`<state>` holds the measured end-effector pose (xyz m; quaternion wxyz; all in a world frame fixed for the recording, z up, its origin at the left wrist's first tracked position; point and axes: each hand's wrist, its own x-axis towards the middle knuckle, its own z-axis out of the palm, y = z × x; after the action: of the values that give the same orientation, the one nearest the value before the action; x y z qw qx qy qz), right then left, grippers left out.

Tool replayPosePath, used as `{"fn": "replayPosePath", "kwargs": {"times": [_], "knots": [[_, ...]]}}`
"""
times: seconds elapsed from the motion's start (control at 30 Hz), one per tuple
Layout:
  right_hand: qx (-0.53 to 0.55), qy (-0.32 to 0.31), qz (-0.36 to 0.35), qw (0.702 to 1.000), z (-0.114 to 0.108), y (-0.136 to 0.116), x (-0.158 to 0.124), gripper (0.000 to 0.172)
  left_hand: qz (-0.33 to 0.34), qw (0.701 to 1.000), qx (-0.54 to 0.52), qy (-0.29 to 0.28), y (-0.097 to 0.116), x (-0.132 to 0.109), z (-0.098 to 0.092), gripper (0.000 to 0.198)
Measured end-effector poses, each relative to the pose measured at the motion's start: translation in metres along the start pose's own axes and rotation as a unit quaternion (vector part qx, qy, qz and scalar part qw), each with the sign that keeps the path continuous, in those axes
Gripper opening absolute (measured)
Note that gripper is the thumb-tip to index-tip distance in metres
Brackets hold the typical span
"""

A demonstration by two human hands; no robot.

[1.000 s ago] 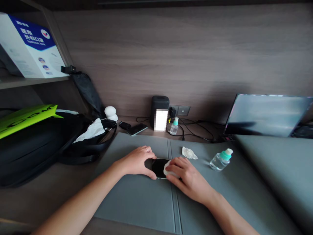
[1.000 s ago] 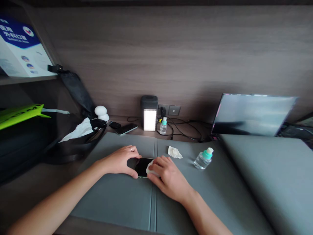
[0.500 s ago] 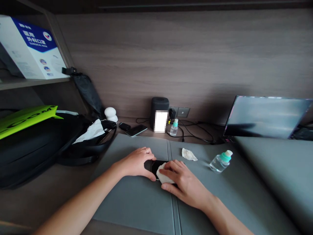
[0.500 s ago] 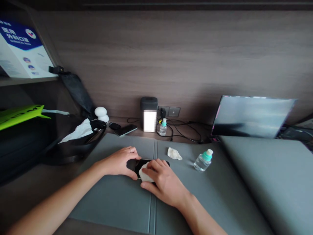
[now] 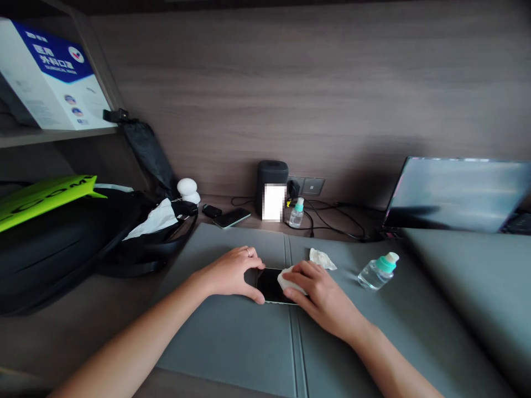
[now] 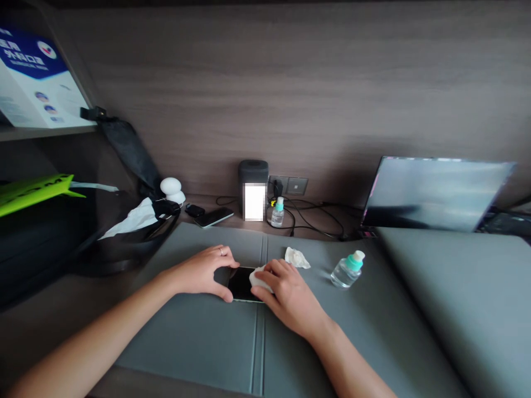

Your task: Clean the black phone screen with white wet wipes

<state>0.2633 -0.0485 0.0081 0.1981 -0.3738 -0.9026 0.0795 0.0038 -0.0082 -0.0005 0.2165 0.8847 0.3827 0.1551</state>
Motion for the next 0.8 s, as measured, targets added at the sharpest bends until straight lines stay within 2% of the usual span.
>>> {"fn": "replayPosePath", "kwargs": {"times": [0.07,0.23,0.4,0.6,0.8], "knots": [[-0.005,0.006,0.002,1.0,-0.0009,0.0013,-0.0008,0.028,-0.003,1.0,-0.002,-0.001,-0.0003,-0.0004,-0.0002,0.066],[0.018,-0.042,-0.056,0.997,-0.002,-0.0062,-0.001,0.031,-0.006,1.0,-0.007,0.003,-0.0005,0.0,0.0006,0.065],[-0.003,0.009,-0.012,1.0,-0.0026,0.0004,-0.0006,0.028,-0.006,1.0,-0.009,-0.001,0.0004,-0.0003,-0.0009,0.064],[0.015,-0.036,-0.038,0.999,-0.002,-0.005,-0.0016,0.031,-0.006,1.0,-0.006,0.006,0.0003,0.0,0.0006,0.066],[-0.017,0.021,0.003,1.0,0.0001,0.0022,-0.0019,0.026,-0.002,1.0,-0.013,0.011,-0.0013,-0.0005,0.002,0.068]]}}
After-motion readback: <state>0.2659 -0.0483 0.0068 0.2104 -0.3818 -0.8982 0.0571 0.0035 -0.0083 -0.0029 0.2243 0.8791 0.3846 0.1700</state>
